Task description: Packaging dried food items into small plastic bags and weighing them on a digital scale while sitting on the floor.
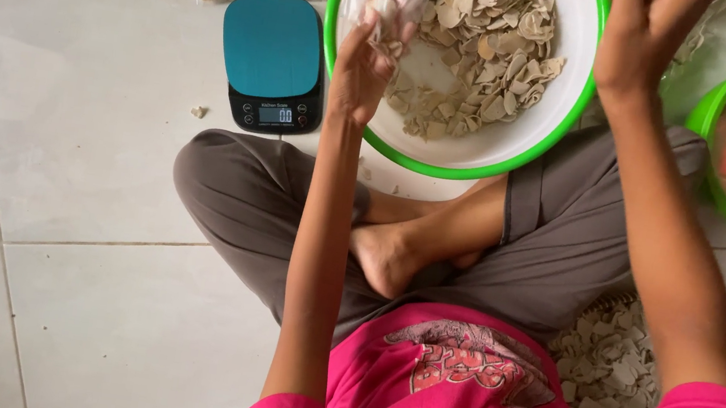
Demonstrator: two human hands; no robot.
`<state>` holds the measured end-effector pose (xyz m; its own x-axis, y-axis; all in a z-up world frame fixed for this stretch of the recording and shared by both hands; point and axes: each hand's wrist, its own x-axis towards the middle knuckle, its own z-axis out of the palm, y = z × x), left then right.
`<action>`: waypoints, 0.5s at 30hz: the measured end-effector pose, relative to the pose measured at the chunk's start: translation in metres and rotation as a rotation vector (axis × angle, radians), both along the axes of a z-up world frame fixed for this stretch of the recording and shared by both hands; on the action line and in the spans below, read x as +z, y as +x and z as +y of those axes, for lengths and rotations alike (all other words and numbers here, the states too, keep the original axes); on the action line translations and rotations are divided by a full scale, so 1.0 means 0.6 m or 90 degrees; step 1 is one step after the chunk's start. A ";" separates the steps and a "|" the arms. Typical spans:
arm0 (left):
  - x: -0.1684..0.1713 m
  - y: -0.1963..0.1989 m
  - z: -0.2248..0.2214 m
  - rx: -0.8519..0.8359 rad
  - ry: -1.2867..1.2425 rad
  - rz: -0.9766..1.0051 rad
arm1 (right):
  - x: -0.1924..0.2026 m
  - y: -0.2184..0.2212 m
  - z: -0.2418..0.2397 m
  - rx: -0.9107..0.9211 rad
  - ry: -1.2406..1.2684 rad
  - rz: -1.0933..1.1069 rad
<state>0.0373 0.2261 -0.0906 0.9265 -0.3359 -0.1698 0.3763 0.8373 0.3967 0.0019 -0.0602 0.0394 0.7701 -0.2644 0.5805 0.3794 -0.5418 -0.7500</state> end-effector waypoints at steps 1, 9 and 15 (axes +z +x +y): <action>-0.005 0.002 -0.003 -0.002 0.000 0.000 | -0.022 -0.008 -0.007 -0.002 0.000 0.000; -0.023 0.012 -0.016 0.091 0.012 0.014 | -0.092 -0.084 0.035 0.100 -0.288 0.568; -0.009 0.006 -0.009 0.044 0.036 -0.038 | -0.160 -0.104 0.035 0.157 -0.524 0.446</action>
<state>0.0410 0.2206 -0.0957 0.9560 -0.2627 -0.1306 0.2931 0.8358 0.4643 -0.0606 -0.0394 -0.0564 0.9752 0.2080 -0.0757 0.1786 -0.9414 -0.2861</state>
